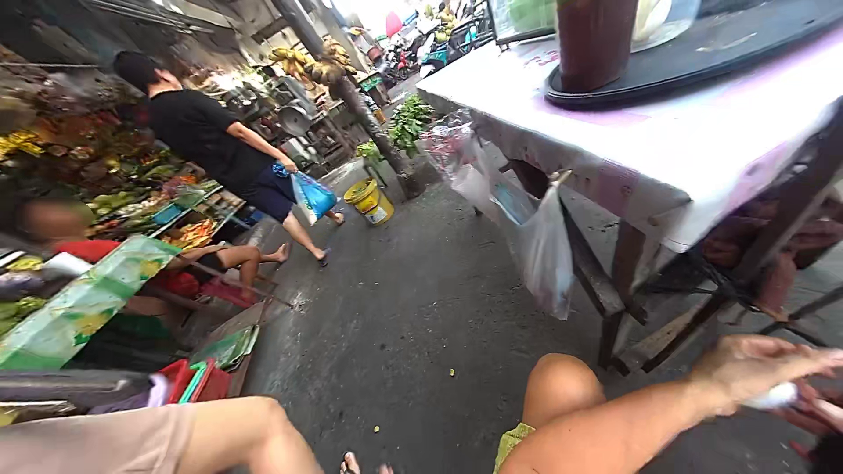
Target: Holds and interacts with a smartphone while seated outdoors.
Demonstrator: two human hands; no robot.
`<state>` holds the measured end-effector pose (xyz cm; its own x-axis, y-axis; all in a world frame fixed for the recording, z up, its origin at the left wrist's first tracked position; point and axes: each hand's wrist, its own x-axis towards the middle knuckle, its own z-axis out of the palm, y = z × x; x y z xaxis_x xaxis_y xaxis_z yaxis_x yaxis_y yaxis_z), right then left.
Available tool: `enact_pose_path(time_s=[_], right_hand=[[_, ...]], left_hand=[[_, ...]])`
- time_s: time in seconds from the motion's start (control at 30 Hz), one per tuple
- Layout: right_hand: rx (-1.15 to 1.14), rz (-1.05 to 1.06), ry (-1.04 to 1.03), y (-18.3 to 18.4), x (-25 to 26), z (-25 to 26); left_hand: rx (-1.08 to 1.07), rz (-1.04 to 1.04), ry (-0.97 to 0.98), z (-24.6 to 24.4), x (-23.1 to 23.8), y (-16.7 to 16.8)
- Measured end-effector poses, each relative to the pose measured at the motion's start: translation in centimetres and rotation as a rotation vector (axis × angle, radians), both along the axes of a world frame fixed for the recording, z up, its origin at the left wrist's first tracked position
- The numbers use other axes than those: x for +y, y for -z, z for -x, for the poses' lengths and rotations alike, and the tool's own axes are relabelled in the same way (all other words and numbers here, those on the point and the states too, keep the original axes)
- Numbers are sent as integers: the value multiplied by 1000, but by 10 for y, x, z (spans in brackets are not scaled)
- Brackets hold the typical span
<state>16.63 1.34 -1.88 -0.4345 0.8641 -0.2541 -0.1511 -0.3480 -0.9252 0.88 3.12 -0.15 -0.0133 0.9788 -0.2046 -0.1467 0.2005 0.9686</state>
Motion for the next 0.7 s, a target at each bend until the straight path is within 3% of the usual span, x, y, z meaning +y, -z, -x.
enact_pose_path(time_s=[0.13,0.2,0.3,0.4,0.7], right_hand=[[-630,-669,70,-1,1,-6],[-800,-814,46,-5,5,-5],[-932,-883,15,1,13,-8],[-1031,-949,-29,4,19,-13],[-1230,-1102,-199,6,21,-14]], left_hand=[[207,-54,73,22,-7,-24],[282,-18,158,32,-6,-11],[335,-13,274,40,-6,4],[386,-137,414,46,-8,11],[1158,-379,405,26,-17,18]])
